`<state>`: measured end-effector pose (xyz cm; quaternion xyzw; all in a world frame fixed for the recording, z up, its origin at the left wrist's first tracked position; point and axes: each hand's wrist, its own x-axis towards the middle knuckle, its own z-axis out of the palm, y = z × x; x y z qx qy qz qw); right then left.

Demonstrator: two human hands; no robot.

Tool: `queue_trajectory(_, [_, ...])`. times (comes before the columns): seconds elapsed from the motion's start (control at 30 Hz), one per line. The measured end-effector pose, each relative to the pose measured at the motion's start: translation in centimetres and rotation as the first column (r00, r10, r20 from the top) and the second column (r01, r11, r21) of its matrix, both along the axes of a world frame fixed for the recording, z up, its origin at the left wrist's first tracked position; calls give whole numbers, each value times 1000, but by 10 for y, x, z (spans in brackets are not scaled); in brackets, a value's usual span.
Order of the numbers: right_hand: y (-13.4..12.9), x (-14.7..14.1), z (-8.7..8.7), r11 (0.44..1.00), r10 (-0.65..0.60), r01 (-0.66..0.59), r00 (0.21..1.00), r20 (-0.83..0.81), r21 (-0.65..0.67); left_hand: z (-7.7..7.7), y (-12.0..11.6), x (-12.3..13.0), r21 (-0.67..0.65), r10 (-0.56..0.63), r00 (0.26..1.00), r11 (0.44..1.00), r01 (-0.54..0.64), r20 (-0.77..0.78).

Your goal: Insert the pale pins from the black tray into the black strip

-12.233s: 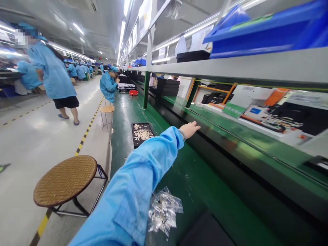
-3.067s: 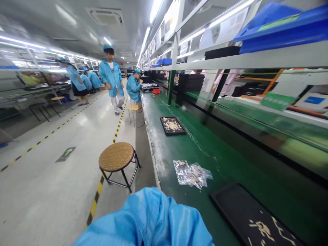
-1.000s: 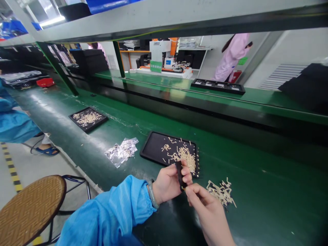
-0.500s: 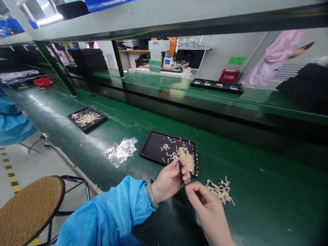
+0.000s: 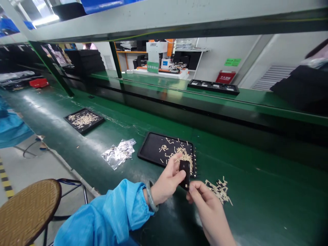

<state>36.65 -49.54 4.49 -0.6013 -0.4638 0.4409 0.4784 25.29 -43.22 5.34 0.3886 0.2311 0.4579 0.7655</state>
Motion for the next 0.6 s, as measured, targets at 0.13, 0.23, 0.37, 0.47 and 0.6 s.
queue_trajectory(0.13, [0,5,4,999,-38,39,999,-24,17,-1,0,-3,133,44,990,991,-26,-133])
queue_trajectory(0.23, [0,8,8,998,-55,56,998,-16,41,-2,-2,-5,263,77,956,965,0,-283])
queue_trajectory(0.37, [-1,13,10,993,-94,92,995,21,80,1,-5,-6,351,53,946,934,67,-321])
queue_trajectory(0.47, [-3,14,10,989,-112,104,991,73,109,2,-7,-5,312,31,945,947,76,-326])
queue_trajectory(0.6, [-5,15,9,987,-117,103,987,107,124,1,-7,-3,299,21,932,950,95,-363])
